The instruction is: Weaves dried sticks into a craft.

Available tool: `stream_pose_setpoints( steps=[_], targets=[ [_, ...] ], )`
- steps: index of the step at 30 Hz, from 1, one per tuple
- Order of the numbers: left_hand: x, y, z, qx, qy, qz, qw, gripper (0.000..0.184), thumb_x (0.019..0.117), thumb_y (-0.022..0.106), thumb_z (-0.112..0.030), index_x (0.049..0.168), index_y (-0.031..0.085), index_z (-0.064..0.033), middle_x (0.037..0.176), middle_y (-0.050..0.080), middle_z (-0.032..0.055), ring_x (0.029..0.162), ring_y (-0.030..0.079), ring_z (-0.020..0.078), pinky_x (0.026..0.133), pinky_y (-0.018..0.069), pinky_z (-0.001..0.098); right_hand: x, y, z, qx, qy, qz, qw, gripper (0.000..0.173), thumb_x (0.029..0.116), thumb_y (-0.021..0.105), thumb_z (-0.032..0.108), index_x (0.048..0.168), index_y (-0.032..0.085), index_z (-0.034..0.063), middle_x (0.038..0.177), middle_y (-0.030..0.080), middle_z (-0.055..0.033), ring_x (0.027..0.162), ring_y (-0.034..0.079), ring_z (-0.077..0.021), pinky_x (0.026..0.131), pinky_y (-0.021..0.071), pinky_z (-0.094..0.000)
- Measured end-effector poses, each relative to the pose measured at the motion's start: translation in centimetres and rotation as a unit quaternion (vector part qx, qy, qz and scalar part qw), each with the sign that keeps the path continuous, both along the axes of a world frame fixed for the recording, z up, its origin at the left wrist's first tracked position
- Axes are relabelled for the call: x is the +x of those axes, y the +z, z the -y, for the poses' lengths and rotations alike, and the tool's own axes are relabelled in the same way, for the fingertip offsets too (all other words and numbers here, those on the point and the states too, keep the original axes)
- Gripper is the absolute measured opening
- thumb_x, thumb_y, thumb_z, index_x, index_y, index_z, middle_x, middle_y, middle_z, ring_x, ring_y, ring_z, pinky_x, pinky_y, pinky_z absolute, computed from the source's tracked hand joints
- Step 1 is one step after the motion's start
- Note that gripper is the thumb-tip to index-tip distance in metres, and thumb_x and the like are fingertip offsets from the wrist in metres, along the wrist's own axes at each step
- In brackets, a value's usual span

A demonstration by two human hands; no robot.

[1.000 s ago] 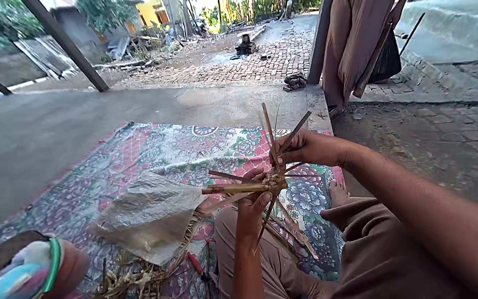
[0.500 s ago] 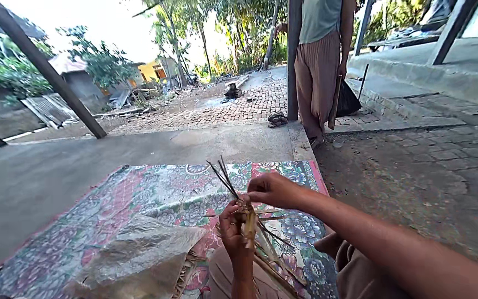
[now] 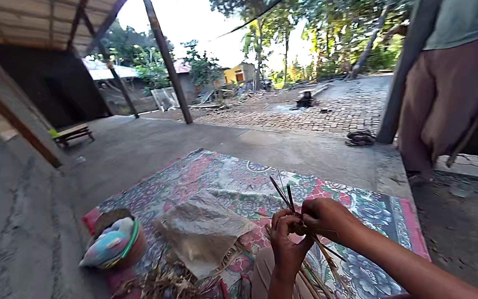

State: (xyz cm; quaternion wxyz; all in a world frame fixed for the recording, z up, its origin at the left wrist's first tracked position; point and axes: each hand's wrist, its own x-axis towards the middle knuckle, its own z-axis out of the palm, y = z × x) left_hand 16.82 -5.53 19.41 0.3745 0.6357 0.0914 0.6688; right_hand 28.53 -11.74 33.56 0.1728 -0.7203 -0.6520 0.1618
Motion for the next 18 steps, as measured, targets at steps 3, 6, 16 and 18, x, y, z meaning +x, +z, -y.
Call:
stream_pose_setpoints(
  steps=[3,6,16,18],
  targets=[
    [-0.5,0.5,0.1,-0.061,-0.016,0.026,0.998,0.040,0.0761,0.083,-0.009,0.107,0.063,0.0084,0.124,0.060,0.0162,0.103,0.067,0.0083,0.080,0.0600,0.0225,0.3,0.0,-0.6,0.052,0.043,-0.012,0.998,0.025,0.1018,0.059,0.024,0.102,0.071,0.0028,0.085,0.068,-0.0144,0.083,0.067,-0.0312,0.077,0.0519,-0.0550],
    [-1.9,0.8,0.4,-0.142,-0.057,0.061,0.986,0.042,0.0808,0.080,-0.010,0.115,0.060,0.0044,0.111,0.068,0.0058,0.093,0.069,0.0065,0.081,0.0604,0.0256,0.0,-0.7,-1.7,0.123,0.125,-0.045,0.983,0.020,0.1009,0.061,0.020,0.106,0.069,0.0021,0.085,0.068,-0.0129,0.078,0.067,-0.0277,0.075,0.0545,-0.0508],
    [-5.2,1.7,0.5,-0.308,-0.179,0.160,0.921,0.021,0.0981,0.063,-0.016,0.118,0.059,-0.0108,0.094,0.073,-0.0016,0.080,0.072,0.0088,0.072,0.0619,0.0275,-5.2,-1.0,-2.8,0.194,0.151,0.030,0.969,0.024,0.1026,0.057,0.018,0.108,0.073,0.0014,0.101,0.070,-0.0202,0.094,0.070,-0.0367,0.080,0.0549,-0.0552],
    [-5.0,1.9,0.6,-0.321,-0.188,0.186,0.909,0.021,0.0987,0.061,-0.013,0.119,0.059,-0.0073,0.095,0.074,0.0018,0.082,0.073,0.0106,0.075,0.0624,0.0279,-5.4,-1.3,-2.8,0.213,0.139,0.047,0.966,0.024,0.1024,0.056,0.018,0.107,0.073,0.0016,0.098,0.071,-0.0197,0.092,0.070,-0.0359,0.080,0.0545,-0.0540]
  ],
)
